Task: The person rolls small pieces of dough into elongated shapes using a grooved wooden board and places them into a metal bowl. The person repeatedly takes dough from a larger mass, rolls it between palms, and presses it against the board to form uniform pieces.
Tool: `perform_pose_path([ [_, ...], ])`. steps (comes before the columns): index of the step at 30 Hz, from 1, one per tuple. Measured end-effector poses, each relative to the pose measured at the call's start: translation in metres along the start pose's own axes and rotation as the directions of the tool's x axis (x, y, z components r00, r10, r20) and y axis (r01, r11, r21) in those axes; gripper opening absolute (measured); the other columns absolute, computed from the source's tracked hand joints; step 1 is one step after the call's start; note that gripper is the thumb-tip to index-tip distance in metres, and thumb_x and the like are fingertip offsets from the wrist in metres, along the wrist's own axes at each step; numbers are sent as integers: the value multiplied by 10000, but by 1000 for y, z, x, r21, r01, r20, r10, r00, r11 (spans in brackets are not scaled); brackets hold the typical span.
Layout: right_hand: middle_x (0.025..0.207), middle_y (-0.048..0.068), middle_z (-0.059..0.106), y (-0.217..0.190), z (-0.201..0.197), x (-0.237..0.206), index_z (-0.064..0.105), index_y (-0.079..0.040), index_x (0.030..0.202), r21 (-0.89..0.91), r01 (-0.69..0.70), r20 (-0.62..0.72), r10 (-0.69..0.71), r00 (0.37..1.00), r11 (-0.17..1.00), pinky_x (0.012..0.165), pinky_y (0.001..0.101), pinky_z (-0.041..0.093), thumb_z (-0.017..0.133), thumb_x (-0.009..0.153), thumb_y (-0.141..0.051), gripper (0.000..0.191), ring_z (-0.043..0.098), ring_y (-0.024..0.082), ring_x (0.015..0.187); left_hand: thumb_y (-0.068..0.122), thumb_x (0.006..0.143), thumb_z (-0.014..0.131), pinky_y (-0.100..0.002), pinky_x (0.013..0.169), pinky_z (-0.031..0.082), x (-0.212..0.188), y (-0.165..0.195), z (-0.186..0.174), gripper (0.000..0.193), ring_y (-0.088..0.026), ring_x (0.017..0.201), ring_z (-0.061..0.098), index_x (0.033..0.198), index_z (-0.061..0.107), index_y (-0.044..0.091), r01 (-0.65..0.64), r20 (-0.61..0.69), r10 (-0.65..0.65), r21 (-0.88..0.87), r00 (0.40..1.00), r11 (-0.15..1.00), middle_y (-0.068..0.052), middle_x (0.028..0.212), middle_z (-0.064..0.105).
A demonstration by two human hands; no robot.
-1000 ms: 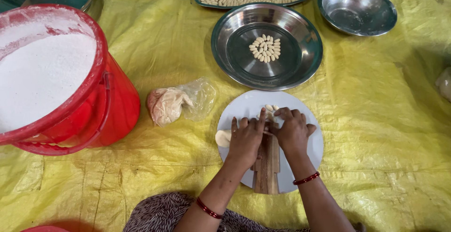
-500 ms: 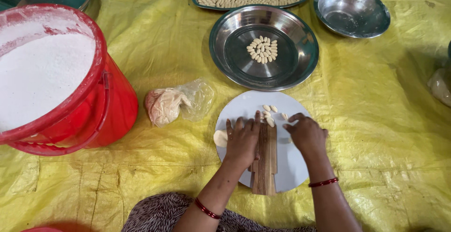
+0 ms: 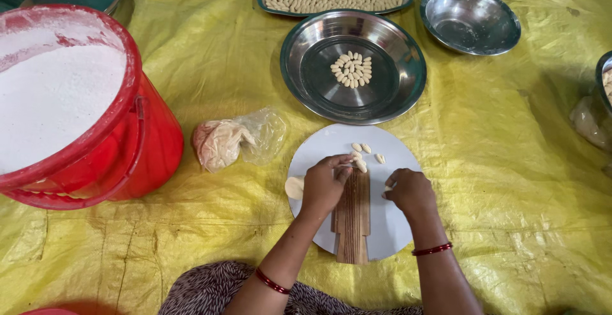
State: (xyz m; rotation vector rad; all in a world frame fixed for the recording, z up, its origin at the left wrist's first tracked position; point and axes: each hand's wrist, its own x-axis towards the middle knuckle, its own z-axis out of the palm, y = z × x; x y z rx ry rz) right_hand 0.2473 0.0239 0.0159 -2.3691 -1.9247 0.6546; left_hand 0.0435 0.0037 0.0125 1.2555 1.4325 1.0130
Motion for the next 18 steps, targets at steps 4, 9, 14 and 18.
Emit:
perform_pose_path([
  [4,933,73,801,-30,-13,-17,809,-113,937,141,257,-154,-235,960,956,818,387,607,885,703,-246,280,766,254,846,378,1004,578,-269,999,514,14,-19,-1,455,-177,1203,687,1304,685,53,77,16,-78,-417,997,906,-102,1279,751],
  [9,1252,78,693,-79,-23,-50,748,-109,1063,249,470,-268,-406,873,847,977,454,531,821,751,-290,368,676,289,1079,620,1070,325,-337,973,478,13,-32,8,708,-244,1193,630,1487,479,68,419,425,77,-904,902,81,-147,1336,682],
  [14,1747,156,196,-109,-12,-84,493,-110,1497,254,826,-464,-686,561,503,1321,618,75,643,785,-137,728,98,403,1643,608,1043,226,-360,1236,238,-11,-25,25,718,-289,1508,350,1625,250,189,577,621,166,-779,766,245,-188,1589,411],
  [18,1757,135,143,-109,-4,-82,292,-114,1637,192,835,-418,-727,544,515,1319,581,6,394,971,-528,792,48,350,1646,644,1009,236,-438,1298,144,-11,-26,15,801,-284,1605,158,1649,119,176,200,299,159,-870,941,450,-113,1745,155],
])
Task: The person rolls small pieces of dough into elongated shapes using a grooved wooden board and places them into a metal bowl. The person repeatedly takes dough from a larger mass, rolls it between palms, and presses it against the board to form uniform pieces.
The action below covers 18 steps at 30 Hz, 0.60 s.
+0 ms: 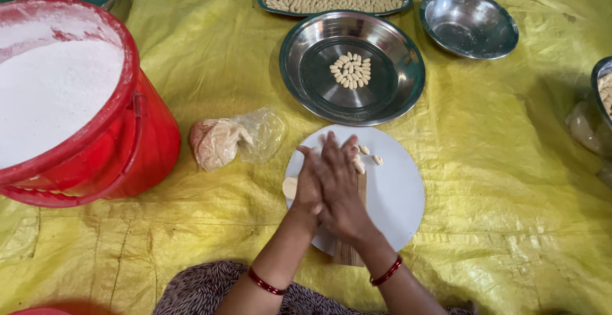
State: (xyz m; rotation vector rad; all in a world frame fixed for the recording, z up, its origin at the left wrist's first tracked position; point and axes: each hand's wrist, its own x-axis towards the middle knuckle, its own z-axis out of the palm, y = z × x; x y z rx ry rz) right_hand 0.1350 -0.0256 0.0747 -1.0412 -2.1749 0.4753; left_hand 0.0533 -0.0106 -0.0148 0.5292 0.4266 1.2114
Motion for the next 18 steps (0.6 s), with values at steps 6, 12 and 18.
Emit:
perform_pose_path([
  [6,1750,153,-45,-1,2,-4,53,-148,1667,-171,-14,-70,2,998,985,1310,583,-47,162,1067,-642,785,-73,338,1625,817,994,133,-502,1310,76,13,-6,-8,857,-292,1628,126,1680,145,303,171,450,-92,-137,888,976,-157,1763,113],
  [12,1769,135,-29,-12,8,-5,46,-157,1673,-161,10,14,-7,1000,987,1324,572,-62,202,1032,-624,808,-112,333,1633,811,910,156,-551,1312,121,-1,13,13,896,-195,1617,104,1656,84,320,68,97,-67,-2,993,998,-37,1755,113],
  [18,1737,169,-49,-12,2,4,1,-114,1655,-129,-7,43,12,999,992,1285,592,-49,534,874,-435,998,-96,347,1604,879,817,63,-566,1232,105,-13,13,39,1010,-280,1565,85,1624,37,273,323,94,-317,-61,944,944,-106,1706,106],
])
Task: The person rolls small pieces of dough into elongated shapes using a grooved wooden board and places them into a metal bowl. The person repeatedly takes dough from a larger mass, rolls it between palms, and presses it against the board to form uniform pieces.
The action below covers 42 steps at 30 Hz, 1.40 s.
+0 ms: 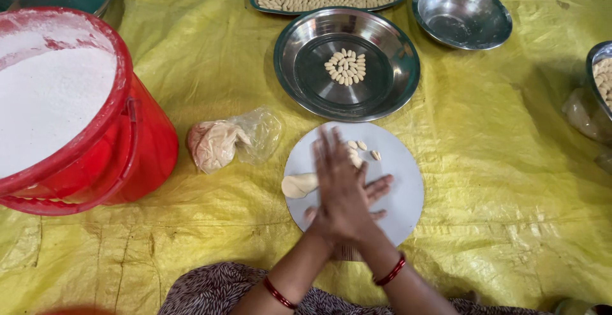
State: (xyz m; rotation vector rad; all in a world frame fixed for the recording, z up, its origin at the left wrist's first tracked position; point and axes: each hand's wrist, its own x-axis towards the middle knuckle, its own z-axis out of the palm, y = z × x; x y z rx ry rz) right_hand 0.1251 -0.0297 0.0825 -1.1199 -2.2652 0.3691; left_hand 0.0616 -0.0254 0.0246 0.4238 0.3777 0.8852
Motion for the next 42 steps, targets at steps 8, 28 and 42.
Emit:
perform_pose_path([
  [8,1767,136,32,6,11,-6,124,-93,1670,45,-56,26,55,998,997,1313,591,-11,457,947,-436,866,-53,338,1644,851,939,33,-435,1292,183,12,7,-43,1011,-271,1625,161,1696,98,184,-260,40,272,-188,961,947,-159,1757,188],
  [28,1544,136,548,28,-10,6,503,-70,1534,921,-63,20,114,993,385,1259,419,372,518,1010,-643,777,478,274,1476,910,908,281,-429,886,563,3,13,-21,1062,-321,1092,619,1484,485,41,-104,-75,76,-535,994,838,-180,1243,608],
  [42,919,19,822,56,-17,-1,789,-59,928,618,-399,233,327,916,678,808,276,646,844,780,-70,158,773,119,829,802,937,188,-373,839,457,8,49,-41,882,-313,1353,519,1514,417,175,-408,-376,346,-99,860,908,-166,1439,594],
])
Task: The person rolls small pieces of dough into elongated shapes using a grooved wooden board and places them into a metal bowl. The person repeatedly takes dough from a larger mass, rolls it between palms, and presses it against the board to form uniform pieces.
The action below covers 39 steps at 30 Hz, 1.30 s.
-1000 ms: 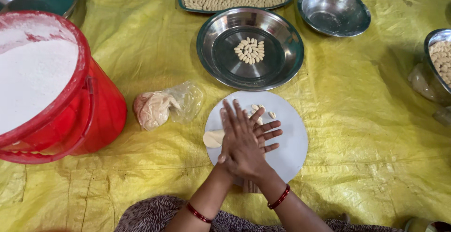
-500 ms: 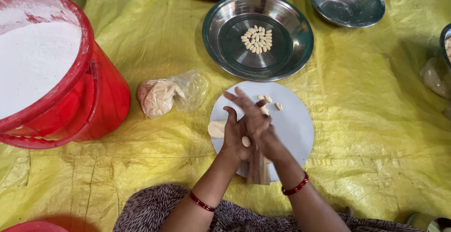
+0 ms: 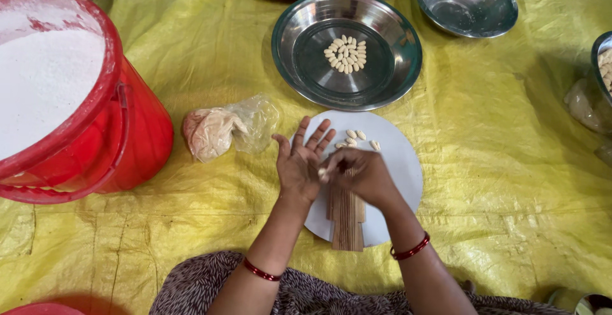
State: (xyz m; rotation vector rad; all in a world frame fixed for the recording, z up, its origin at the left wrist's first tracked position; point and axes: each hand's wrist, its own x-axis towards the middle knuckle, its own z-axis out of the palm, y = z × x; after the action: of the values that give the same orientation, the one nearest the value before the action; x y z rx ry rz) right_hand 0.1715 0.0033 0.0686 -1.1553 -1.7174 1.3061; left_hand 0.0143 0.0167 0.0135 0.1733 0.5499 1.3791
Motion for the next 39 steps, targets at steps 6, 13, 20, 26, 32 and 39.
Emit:
perform_pose_path([
  [6,864,22,812,20,-27,4,825,-117,971,-392,-269,-197,205,959,880,716,301,599,865,794,-167,189,749,155,745,223,918,719,-470,1165,412,5,-1,-4,572,-352,1349,532,1447,530,115,-223,177,143,871,974,439,-201,1352,634],
  [13,978,30,762,28,-5,-12,836,-160,872,-628,-296,-190,227,955,720,854,366,567,871,708,-147,168,712,228,950,73,653,860,-512,1235,140,-16,-18,5,1029,-402,1471,289,1530,321,93,-260,278,-41,822,960,-507,-193,1494,469],
  [20,1116,48,660,22,8,-16,742,-185,1116,-685,-289,-339,58,939,669,886,420,544,881,670,-149,468,613,267,1139,120,748,838,-544,1248,104,-13,-26,3,1086,-381,1396,406,1608,177,75,-223,253,-22,804,967,-551,-133,1423,554],
  [26,1072,63,648,25,9,-11,705,-197,1099,-696,-263,-384,-36,923,668,847,431,555,892,645,-155,493,623,279,1116,83,776,833,-665,1233,7,-16,-25,12,1123,-295,1328,488,1654,133,106,-182,224,-20,736,974,-653,-60,1324,648],
  [32,1015,37,667,46,2,2,701,-167,1094,-707,-246,-451,-155,879,663,701,395,565,894,701,-174,437,694,253,862,259,598,978,-675,1216,-31,-24,-18,28,1387,-298,1364,433,1627,58,119,-134,109,-79,759,991,-637,-61,1394,587],
  [39,857,0,689,58,-23,8,720,-163,989,-660,-273,-470,-102,877,699,641,386,549,897,719,-231,330,692,217,743,284,667,952,-680,1222,-31,-25,-16,33,1367,-295,1413,387,1638,1,134,-78,16,-102,761,995,-644,-59,1434,550],
])
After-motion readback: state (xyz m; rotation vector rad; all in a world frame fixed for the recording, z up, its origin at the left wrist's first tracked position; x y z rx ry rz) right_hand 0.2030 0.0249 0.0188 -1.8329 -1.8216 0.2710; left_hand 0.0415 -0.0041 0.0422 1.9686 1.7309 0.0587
